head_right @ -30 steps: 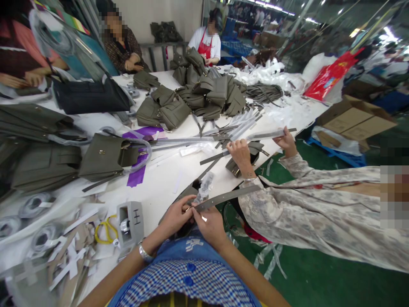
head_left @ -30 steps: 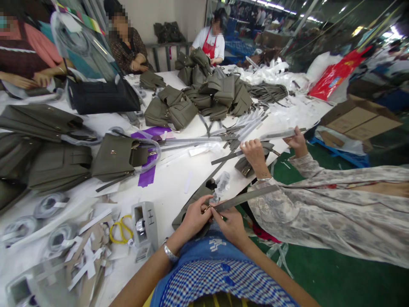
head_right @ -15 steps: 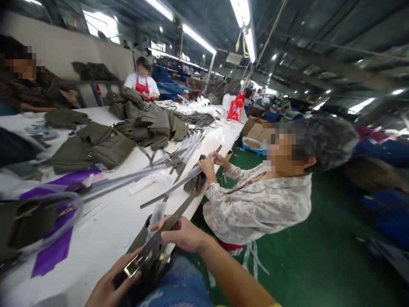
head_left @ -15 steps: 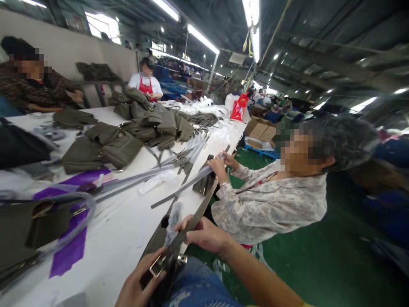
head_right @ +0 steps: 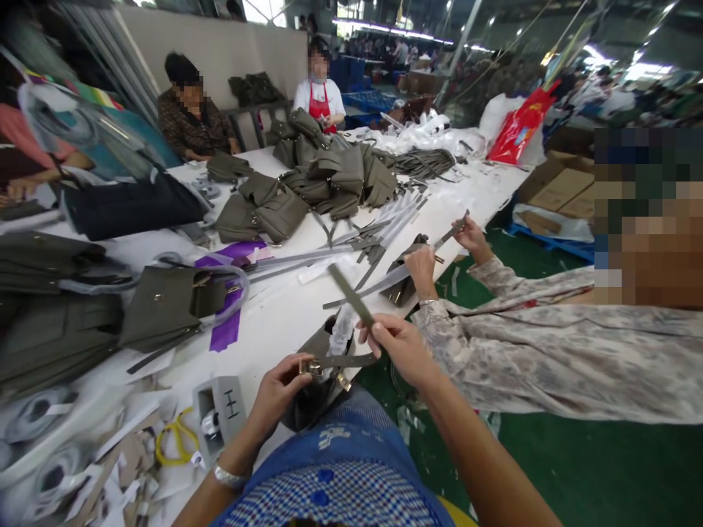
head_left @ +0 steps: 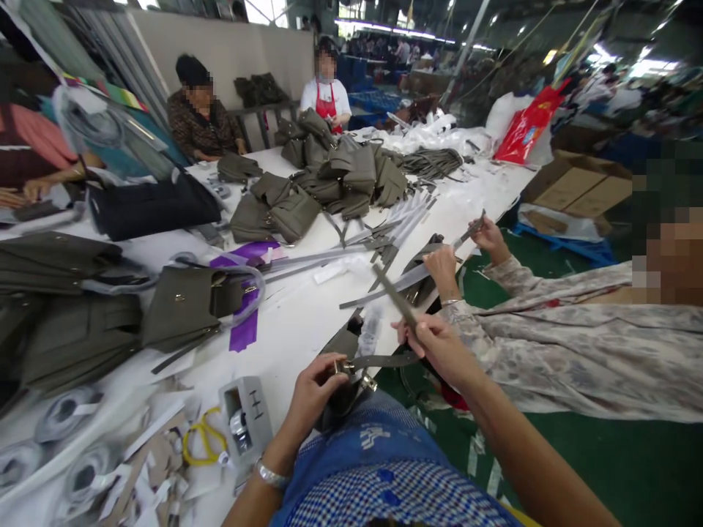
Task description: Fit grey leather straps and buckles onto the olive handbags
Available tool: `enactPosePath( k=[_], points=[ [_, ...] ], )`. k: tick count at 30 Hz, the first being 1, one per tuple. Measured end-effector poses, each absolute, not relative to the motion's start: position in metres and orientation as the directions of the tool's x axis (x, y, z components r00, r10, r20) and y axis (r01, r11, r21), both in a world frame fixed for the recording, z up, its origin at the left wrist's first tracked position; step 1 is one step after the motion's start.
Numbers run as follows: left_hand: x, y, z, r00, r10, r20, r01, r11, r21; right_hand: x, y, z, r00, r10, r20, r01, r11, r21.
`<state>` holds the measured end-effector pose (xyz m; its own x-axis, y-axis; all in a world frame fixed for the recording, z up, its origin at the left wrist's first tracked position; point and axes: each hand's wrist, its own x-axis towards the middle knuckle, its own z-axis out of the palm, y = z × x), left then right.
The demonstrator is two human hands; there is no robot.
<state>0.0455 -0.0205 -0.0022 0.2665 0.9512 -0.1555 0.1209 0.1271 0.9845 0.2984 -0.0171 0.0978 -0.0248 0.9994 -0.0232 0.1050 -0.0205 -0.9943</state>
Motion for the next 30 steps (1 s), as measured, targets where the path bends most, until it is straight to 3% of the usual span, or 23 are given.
enactPosePath(
  k=[3,6,18,30],
  points=[
    [0.044,-0.021,-0.004,0.268,0.955,-0.124,0.161,0.082,0.984,0.291,-0.02,0.105,-0.274,0.926,-0.26,0.312,-0.17,-0.935],
    [0.044,-0.022,-0.005,0.283,0.948,-0.147,0.14,0.111,0.984,0.29,-0.021,0.101,-0.318,0.879,-0.355,0.439,-0.195,-0.877],
    [0.043,-0.027,-0.006,0.248,0.954,-0.171,0.131,0.142,0.981,0.299,-0.013,0.09,-0.271,0.878,-0.395,0.595,-0.17,-0.786],
    [0.034,-0.02,-0.019,0.306,0.942,-0.14,0.276,0.053,0.96,0.285,-0.006,0.075,-0.397,0.828,-0.395,0.535,-0.141,-0.833]
  ],
)
